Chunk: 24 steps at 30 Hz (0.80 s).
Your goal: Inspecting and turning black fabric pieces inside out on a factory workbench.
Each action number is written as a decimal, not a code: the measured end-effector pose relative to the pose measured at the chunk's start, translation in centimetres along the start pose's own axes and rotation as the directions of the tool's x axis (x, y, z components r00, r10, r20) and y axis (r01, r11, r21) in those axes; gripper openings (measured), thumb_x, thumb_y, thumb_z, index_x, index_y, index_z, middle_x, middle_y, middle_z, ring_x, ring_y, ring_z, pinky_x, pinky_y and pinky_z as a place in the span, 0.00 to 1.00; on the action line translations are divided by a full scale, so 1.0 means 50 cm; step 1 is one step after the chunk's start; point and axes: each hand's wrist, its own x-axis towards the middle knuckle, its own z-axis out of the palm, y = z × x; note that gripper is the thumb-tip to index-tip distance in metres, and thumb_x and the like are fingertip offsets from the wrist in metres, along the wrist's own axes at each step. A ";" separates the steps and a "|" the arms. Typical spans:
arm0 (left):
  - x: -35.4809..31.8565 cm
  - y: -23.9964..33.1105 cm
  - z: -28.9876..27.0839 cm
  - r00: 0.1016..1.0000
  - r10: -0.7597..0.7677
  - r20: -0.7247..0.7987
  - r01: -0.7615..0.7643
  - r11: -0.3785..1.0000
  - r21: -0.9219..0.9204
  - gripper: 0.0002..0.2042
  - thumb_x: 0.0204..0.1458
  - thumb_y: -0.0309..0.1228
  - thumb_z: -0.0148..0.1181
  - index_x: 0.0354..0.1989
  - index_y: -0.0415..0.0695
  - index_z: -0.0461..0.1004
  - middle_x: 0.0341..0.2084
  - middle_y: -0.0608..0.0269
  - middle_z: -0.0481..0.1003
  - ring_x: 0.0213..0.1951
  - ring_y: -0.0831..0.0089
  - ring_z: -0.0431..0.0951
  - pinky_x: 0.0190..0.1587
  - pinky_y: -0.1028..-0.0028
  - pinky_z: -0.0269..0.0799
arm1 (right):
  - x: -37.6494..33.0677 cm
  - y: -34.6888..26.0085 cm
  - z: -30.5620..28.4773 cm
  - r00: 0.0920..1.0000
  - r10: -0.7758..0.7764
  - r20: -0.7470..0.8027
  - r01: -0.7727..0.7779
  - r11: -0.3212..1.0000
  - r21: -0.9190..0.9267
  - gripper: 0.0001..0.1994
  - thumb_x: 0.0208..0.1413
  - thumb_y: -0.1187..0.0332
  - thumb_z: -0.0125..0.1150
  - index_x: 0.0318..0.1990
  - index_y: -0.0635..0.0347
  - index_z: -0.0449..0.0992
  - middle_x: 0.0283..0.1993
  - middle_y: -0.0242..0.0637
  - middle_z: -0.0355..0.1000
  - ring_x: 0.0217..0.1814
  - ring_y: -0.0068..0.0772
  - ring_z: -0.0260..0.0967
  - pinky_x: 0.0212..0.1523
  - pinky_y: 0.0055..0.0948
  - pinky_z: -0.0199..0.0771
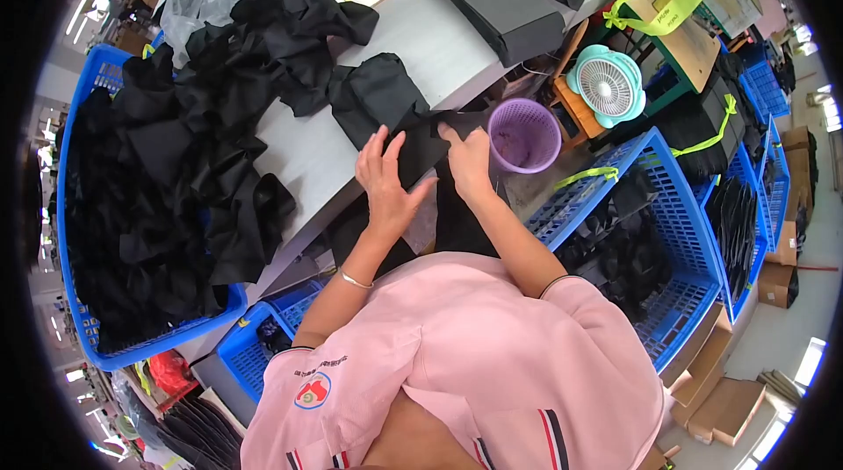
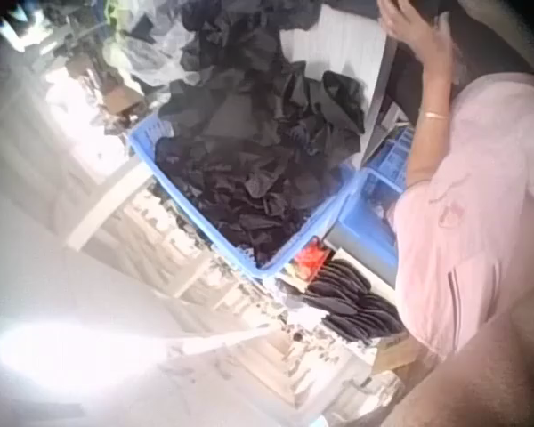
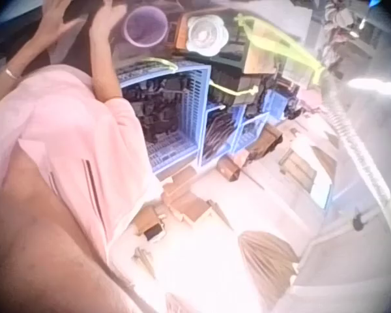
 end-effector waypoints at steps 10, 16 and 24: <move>0.078 -0.024 -0.021 0.881 -0.457 -0.125 0.231 0.645 -0.728 0.09 0.67 0.29 0.50 0.42 0.35 0.73 0.58 0.56 0.73 0.54 0.74 0.72 0.57 0.76 0.64 | 0.023 -0.095 0.042 0.813 -0.498 0.303 0.568 0.792 -0.223 0.12 0.67 0.68 0.54 0.51 0.66 0.73 0.49 0.36 0.75 0.48 0.24 0.71 0.51 0.23 0.70; 0.236 -0.023 -0.046 0.878 -0.404 -0.256 0.049 0.608 -0.792 0.08 0.69 0.29 0.47 0.41 0.40 0.71 0.31 0.78 0.61 0.35 0.88 0.58 0.39 0.85 0.57 | 0.141 -0.179 0.042 0.798 -0.563 0.215 0.574 0.818 0.009 0.27 0.71 0.49 0.41 0.56 0.67 0.70 0.55 0.44 0.73 0.50 0.33 0.73 0.49 0.33 0.74; 0.540 -0.118 -0.036 0.680 -0.444 -0.583 -0.112 0.724 -0.681 0.18 0.69 0.31 0.46 0.59 0.27 0.65 0.44 0.57 0.74 0.41 0.75 0.67 0.50 0.76 0.66 | 0.350 -0.263 0.100 0.775 -0.624 0.099 0.623 0.730 -0.282 0.12 0.68 0.65 0.54 0.47 0.65 0.77 0.42 0.33 0.76 0.40 0.19 0.73 0.41 0.20 0.73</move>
